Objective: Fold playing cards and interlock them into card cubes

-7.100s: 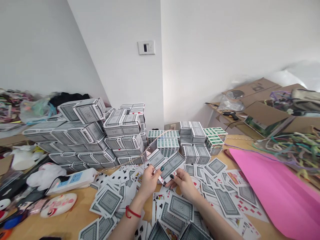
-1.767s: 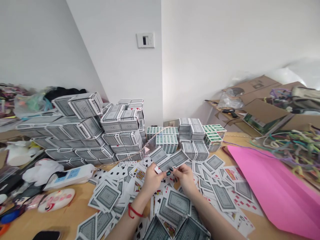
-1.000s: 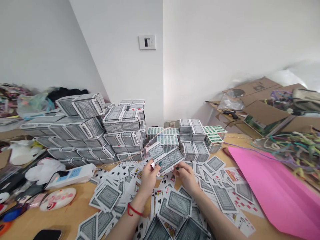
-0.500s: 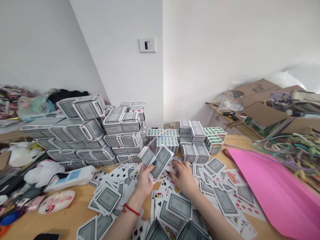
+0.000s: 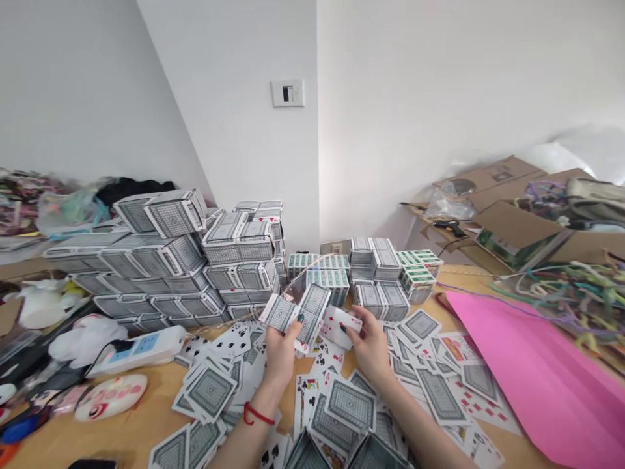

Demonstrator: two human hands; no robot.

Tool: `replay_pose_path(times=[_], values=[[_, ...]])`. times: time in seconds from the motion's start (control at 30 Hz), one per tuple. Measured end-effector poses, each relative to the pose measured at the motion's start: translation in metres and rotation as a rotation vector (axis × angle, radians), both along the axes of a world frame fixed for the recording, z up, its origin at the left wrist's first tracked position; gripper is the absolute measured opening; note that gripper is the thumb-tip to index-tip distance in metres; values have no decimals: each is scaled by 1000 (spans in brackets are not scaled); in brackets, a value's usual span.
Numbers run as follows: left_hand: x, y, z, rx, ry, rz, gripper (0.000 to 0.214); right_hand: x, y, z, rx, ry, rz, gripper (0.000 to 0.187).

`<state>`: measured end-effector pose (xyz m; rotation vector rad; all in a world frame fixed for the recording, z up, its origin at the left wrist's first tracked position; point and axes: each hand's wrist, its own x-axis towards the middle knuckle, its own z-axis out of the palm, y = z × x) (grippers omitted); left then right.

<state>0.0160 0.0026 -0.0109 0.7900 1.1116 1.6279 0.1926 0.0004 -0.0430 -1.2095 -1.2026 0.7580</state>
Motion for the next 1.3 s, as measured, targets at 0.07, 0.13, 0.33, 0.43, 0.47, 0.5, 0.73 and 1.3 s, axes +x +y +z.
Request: replay_pose_path(times=[0.07,0.13,0.33,0.43,0.47,0.5,0.73,1.3], values=[[0,0,-2,6,74,21,45,1,-1,2,7,-55,-62,33],[0,0,-2,-8,61,18,45,2,-3,5,31,-118,-107,21],[1,1,6,-154,-229,-68,39,3,-6,12,80,-188,-121,23],[1,1,9,-187,-289,-68,34,2,-8,16,170,-201,-164,25],[2,1,9,-188,-289,-54,33,2,-9,16,194,-204,-197,26],[2,0,10,-190,-286,-43,32,2,-10,17,204,-202,-227,27],[5,-2,13,-183,-262,-50,29,-1,-16,16,-31,-110,-136,37],[-9,-2,8,-75,-41,-240,34,2,-3,13,-233,224,235,43]])
